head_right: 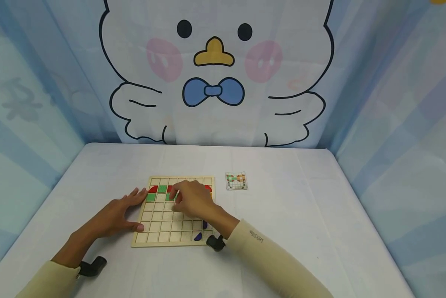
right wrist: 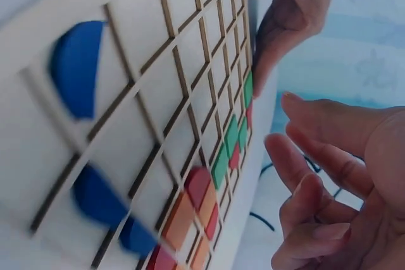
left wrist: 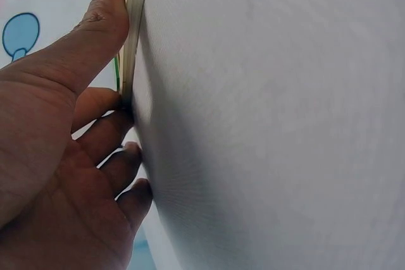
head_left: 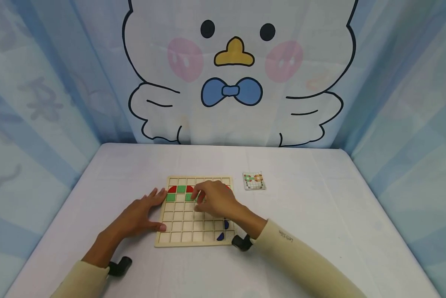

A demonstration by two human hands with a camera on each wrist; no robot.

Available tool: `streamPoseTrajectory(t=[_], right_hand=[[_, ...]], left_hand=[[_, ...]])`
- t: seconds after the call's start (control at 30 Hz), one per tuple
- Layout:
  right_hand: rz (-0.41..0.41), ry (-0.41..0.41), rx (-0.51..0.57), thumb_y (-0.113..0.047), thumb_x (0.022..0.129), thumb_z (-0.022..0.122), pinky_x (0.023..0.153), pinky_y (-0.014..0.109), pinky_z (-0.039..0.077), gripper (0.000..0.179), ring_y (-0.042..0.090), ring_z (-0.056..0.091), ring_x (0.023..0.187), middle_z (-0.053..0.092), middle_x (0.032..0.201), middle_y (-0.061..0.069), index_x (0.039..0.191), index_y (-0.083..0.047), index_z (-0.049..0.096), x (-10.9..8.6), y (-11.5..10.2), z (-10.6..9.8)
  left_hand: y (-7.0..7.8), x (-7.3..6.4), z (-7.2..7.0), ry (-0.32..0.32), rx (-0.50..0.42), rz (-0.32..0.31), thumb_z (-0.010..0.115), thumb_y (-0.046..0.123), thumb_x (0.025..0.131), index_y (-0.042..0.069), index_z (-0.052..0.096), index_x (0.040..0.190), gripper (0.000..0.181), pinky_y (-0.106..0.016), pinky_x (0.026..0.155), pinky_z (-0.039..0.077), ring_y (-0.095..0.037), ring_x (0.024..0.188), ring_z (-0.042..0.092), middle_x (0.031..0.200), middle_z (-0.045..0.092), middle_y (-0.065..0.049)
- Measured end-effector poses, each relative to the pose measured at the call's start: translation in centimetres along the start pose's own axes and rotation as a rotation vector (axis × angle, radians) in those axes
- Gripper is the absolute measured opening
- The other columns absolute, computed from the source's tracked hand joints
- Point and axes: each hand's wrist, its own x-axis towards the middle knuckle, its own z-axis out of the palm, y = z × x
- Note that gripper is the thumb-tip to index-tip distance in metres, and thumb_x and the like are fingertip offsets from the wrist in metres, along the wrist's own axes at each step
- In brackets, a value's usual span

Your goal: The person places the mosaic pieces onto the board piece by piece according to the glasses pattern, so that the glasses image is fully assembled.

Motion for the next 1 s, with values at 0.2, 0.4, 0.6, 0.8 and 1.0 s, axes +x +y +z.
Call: streamPoseTrajectory(t=[0.2, 0.4, 0.6, 0.8, 1.0], right_hand=[[0.043, 0.001, 0.002, -0.019, 0.089, 0.088, 0.075, 0.034, 0.05, 0.02, 0.017, 0.065, 0.089, 0.072, 0.09, -0.009, 0.106, -0.019, 0.078, -3.4, 2.2, -2.0], [0.145, 0.048, -0.01, -0.017, 0.088, 0.089, 0.07, 0.032, 0.049, 0.019, 0.015, 0.058, 0.08, 0.069, 0.086, -0.012, 0.103, -0.021, 0.078, -6.4, 5.0, -3.6], [0.268, 0.059, 0.012, -0.013, 0.088, 0.088, 0.063, 0.029, 0.05, 0.018, 0.017, 0.056, 0.072, 0.069, 0.083, -0.009, 0.102, -0.019, 0.079, -8.9, 6.9, -4.8], [0.277, 0.015, 0.037, -0.009, 0.086, 0.088, 0.067, 0.028, 0.051, 0.02, 0.017, 0.056, 0.077, 0.069, 0.084, -0.009, 0.099, -0.021, 0.08, -10.9, 8.4, -5.1], [0.172, -0.082, 0.029, -0.004, 0.083, 0.089, 0.068, 0.025, 0.048, 0.026, 0.016, 0.057, 0.081, 0.07, 0.087, -0.011, 0.095, -0.025, 0.08, -12.1, 9.5, -4.4]], left_hand=[[0.2, 0.0, 0.1, 0.006, 0.002, -0.005, 0.095, 0.042, 0.074, 0.013, 0.03, 0.168, 0.117, -0.075, 0.125, 0.023, -0.054, 0.159, 0.024, 0.174, 0.028, -0.02], [0.4, -0.1, 0.1, 0.004, 0.012, -0.016, 0.095, 0.044, 0.073, 0.014, 0.03, 0.168, 0.119, -0.076, 0.124, 0.024, -0.055, 0.158, 0.025, 0.173, 0.028, -0.022], [0.6, -0.2, 0.1, 0.005, 0.01, -0.023, 0.095, 0.043, 0.073, 0.013, 0.03, 0.168, 0.118, -0.076, 0.124, 0.024, -0.057, 0.157, 0.026, 0.173, 0.027, -0.024], [0.6, -0.2, -0.1, 0.003, -0.004, -0.024, 0.095, 0.043, 0.074, 0.013, 0.03, 0.168, 0.118, -0.075, 0.125, 0.021, -0.056, 0.158, 0.024, 0.174, 0.026, -0.023], [0.6, -0.2, -0.1, 0.008, -0.008, -0.015, 0.095, 0.044, 0.074, 0.013, 0.031, 0.167, 0.117, -0.075, 0.125, 0.021, -0.054, 0.159, 0.024, 0.173, 0.027, -0.022]])
